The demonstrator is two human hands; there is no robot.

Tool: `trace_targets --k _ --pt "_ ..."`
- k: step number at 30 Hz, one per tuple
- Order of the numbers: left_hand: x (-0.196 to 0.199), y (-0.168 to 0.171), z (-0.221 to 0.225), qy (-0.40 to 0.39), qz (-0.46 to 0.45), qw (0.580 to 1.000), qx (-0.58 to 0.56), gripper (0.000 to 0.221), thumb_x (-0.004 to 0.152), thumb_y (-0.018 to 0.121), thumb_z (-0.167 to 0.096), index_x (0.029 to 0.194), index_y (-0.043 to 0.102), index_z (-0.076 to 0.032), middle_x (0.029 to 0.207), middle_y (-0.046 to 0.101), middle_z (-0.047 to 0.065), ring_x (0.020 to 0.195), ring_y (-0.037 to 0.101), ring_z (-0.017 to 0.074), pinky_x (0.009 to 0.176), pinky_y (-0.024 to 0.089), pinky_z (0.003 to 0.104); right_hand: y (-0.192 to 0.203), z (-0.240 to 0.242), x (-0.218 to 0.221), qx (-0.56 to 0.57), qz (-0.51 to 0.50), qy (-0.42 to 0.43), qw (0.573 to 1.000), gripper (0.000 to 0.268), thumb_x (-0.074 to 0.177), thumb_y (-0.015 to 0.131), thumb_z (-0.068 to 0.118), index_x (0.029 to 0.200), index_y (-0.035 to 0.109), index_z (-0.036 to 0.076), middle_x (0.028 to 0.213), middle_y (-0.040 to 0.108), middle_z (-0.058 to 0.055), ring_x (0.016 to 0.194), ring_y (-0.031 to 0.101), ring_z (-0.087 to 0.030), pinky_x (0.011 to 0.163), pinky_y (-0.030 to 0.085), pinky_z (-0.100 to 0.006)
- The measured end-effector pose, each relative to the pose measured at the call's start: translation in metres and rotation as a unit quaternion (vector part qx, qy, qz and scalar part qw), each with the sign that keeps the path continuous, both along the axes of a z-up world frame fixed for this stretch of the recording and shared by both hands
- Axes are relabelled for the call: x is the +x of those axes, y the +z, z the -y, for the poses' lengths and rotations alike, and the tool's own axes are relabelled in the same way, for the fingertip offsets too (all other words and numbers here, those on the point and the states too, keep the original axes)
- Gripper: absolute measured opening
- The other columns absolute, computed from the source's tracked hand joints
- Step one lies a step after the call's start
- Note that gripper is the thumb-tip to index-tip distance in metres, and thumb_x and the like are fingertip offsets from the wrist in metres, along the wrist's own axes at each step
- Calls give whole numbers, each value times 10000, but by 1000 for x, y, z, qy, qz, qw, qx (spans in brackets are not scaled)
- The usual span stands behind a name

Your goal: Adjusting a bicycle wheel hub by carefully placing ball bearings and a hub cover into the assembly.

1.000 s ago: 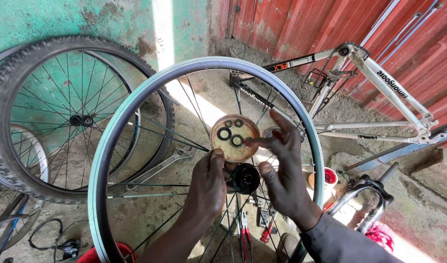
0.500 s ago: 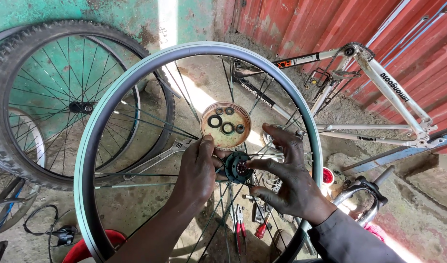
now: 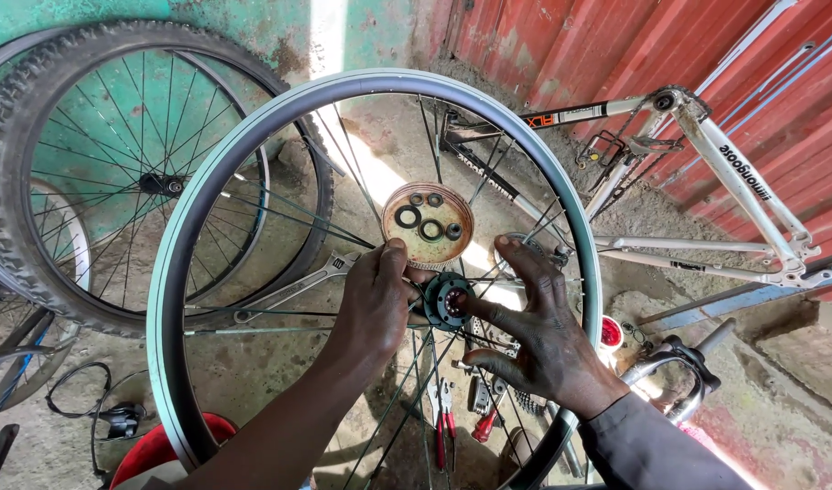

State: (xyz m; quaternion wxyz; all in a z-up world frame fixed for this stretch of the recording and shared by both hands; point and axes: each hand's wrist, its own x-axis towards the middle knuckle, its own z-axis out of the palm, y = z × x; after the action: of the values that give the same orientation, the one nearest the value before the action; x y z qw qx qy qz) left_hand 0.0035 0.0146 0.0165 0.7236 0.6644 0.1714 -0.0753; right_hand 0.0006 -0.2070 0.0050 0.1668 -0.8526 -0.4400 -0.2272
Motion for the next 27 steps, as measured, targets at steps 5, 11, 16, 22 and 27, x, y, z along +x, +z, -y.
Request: trace_targets --k 5,11,16,22,27 --pt "1 -1 -1 5 2 1000 -4 445 1052 347 -416 1003 642 -86 1019 766 59 782 543 182 666 523 402 -6 -2 -5 -44 37 -39 998 544 903 656 600 1332 671 266 1607 293 -216 1468 347 -428 1166 374 -592" --pt "1 -4 -3 2 -9 1000 -8 402 1059 347 -429 1049 601 -117 1004 731 48 835 561 200 685 558 422 -16 -3 -7 -33 69 -39 996 525 932 661 570 1370 644 281 1633 318 -161 1455 406 -424 1141 431 -550" --pt "0 -5 -3 -10 3 1000 26 502 1066 323 -439 908 653 -95 1047 791 60 776 557 192 677 498 415 -16 -6 -7 -19 59 -37 997 489 921 666 568 1301 681 260 1613 345 -159 1446 417 -432 1139 439 -572" --pt "1 -9 0 -8 0 1000 -22 389 1059 358 -408 984 579 -97 1006 725 85 827 571 217 685 650 463 0 -10 -17 90 -123 2 988 381 927 642 478 1154 729 185 1596 310 -191 1496 298 -402 1199 301 -598" --pt "7 -16 0 16 21 999 -19 429 1043 380 -402 877 599 -73 1006 798 108 722 567 216 627 456 430 -2 -8 -16 86 -114 -15 990 533 929 625 510 1343 617 174 1577 314 -217 1469 340 -414 1147 423 -588"
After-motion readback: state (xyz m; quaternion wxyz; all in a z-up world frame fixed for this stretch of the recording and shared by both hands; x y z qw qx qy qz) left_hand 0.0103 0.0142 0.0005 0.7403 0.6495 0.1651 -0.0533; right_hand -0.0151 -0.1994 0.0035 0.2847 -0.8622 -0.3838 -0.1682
